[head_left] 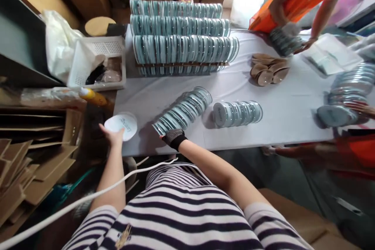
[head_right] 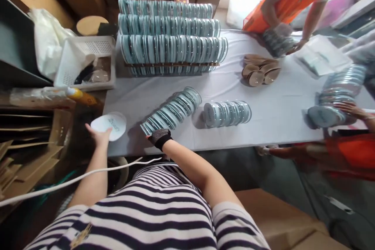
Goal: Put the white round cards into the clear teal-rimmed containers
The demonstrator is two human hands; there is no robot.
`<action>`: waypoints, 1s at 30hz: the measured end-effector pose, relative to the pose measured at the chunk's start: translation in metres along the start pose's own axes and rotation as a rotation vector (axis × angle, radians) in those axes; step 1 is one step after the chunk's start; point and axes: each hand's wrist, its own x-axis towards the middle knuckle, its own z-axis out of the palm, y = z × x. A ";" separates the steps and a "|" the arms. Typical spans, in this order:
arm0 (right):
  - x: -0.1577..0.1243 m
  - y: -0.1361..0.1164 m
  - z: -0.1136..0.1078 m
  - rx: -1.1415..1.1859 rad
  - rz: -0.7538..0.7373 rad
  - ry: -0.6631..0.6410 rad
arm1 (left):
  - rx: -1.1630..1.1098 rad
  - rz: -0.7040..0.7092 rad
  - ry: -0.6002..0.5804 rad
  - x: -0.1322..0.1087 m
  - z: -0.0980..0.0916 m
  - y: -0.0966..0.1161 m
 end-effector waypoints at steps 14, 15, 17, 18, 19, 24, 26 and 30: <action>-0.063 0.250 -0.060 0.027 0.355 0.526 | 0.195 0.986 -0.361 -0.099 0.121 0.145; -0.064 0.268 -0.050 0.002 0.361 0.505 | 0.249 0.993 -0.414 -0.116 0.138 0.171; -0.065 0.300 -0.030 -0.034 0.340 0.502 | 0.359 0.970 -0.487 -0.144 0.171 0.214; -0.065 0.316 -0.021 -0.044 0.324 0.529 | 0.413 0.948 -0.518 -0.155 0.186 0.230; -0.066 0.332 -0.014 -0.047 0.311 0.566 | 0.462 0.927 -0.543 -0.166 0.199 0.241; -0.075 0.409 -0.012 0.041 0.353 0.711 | 0.552 1.000 -0.694 -0.226 0.247 0.262; -0.074 0.429 -0.021 0.096 0.384 0.751 | 0.511 1.090 -0.796 -0.261 0.263 0.271; -0.075 0.451 -0.036 0.179 0.253 0.751 | 0.376 1.126 -0.936 -0.325 0.301 0.300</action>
